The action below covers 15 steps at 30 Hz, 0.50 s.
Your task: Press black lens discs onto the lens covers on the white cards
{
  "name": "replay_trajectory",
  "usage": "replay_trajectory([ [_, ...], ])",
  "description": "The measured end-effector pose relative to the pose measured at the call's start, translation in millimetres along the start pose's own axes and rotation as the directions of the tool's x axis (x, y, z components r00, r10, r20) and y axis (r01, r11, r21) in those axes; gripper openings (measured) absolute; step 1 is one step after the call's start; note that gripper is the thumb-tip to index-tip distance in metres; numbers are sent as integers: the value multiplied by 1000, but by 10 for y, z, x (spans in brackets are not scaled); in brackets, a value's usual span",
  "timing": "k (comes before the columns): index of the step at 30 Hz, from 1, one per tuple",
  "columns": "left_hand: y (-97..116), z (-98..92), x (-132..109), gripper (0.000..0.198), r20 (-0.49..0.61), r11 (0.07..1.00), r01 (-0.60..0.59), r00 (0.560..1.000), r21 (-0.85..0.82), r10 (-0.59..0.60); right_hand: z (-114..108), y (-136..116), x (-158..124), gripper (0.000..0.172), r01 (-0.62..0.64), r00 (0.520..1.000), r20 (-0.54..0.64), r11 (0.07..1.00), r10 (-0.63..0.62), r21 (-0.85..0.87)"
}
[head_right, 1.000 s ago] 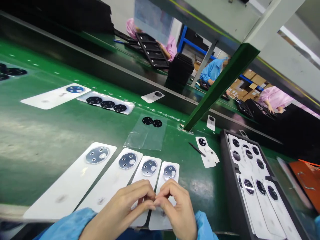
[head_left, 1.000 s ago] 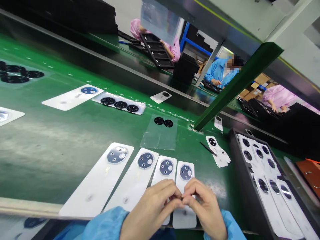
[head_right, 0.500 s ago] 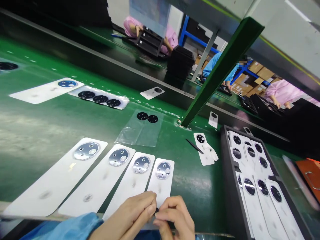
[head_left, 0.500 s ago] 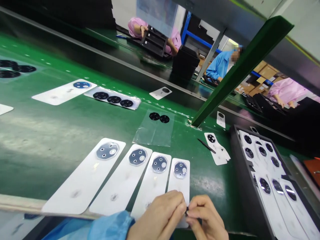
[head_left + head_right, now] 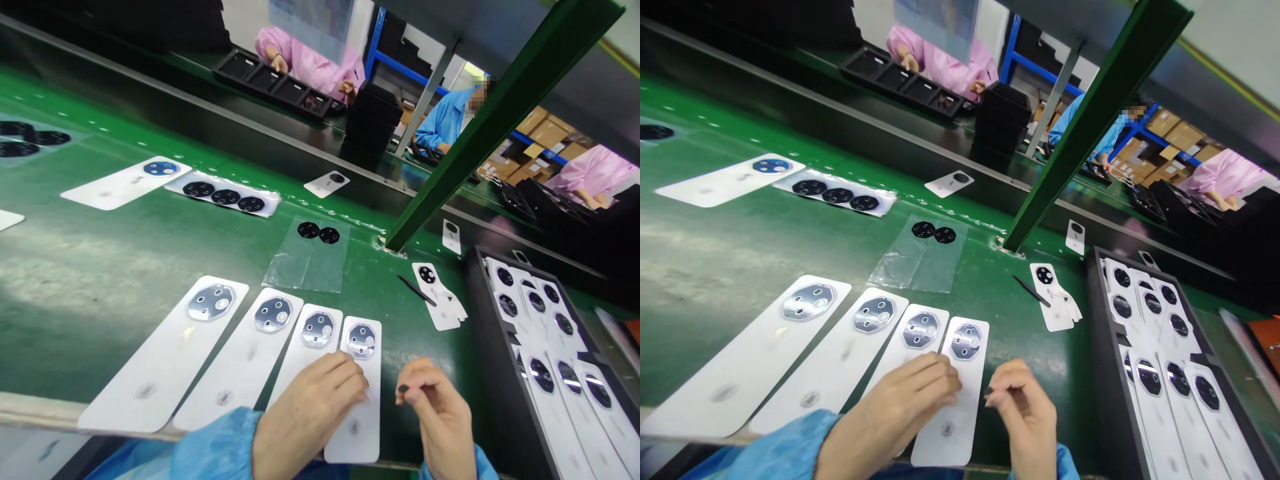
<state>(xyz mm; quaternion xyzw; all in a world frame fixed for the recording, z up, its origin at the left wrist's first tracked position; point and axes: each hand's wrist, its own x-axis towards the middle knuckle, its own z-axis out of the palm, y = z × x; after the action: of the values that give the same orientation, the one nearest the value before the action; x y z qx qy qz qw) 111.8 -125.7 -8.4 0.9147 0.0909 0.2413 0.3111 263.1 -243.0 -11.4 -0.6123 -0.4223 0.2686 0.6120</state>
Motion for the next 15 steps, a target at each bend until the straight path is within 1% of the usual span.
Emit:
replay_trajectory([
  [1, -45, 3, -5, 28, -7, 986, -42, 999, 159, 43, -28, 3, 51, 7, -48, 998, -33, 999, 47, -20],
  [2, -84, 13, -12, 31, -4, 954, -79, 996, 289, 84, -46, 11, 99, 7, -98, 994, -50, 994, 96, -47],
  [4, -139, 42, -27, 36, 26, 886, -143, 989, 442, 147, -60, 43, 174, 7, -175, 983, -63, 980, 170, -94],
  [6, -167, 73, -40, 36, 55, 848, -179, 983, 500, 175, -53, 87, 222, 10, -215, 976, -49, 970, 211, -111],
  [9, -177, 97, -51, 36, 82, 824, -205, 978, 529, 192, -32, 150, 248, 14, -251, 968, -13, 963, 251, -97],
  [12, -177, 101, -57, 35, 75, 813, -203, 978, 545, 194, -22, 198, 246, 16, -308, 951, 5, 949, 309, -75],
  [15, -174, 100, -59, 35, 65, 810, -187, 981, 556, 181, -20, 239, 242, 15, -346, 937, 20, 935, 349, -78],
])
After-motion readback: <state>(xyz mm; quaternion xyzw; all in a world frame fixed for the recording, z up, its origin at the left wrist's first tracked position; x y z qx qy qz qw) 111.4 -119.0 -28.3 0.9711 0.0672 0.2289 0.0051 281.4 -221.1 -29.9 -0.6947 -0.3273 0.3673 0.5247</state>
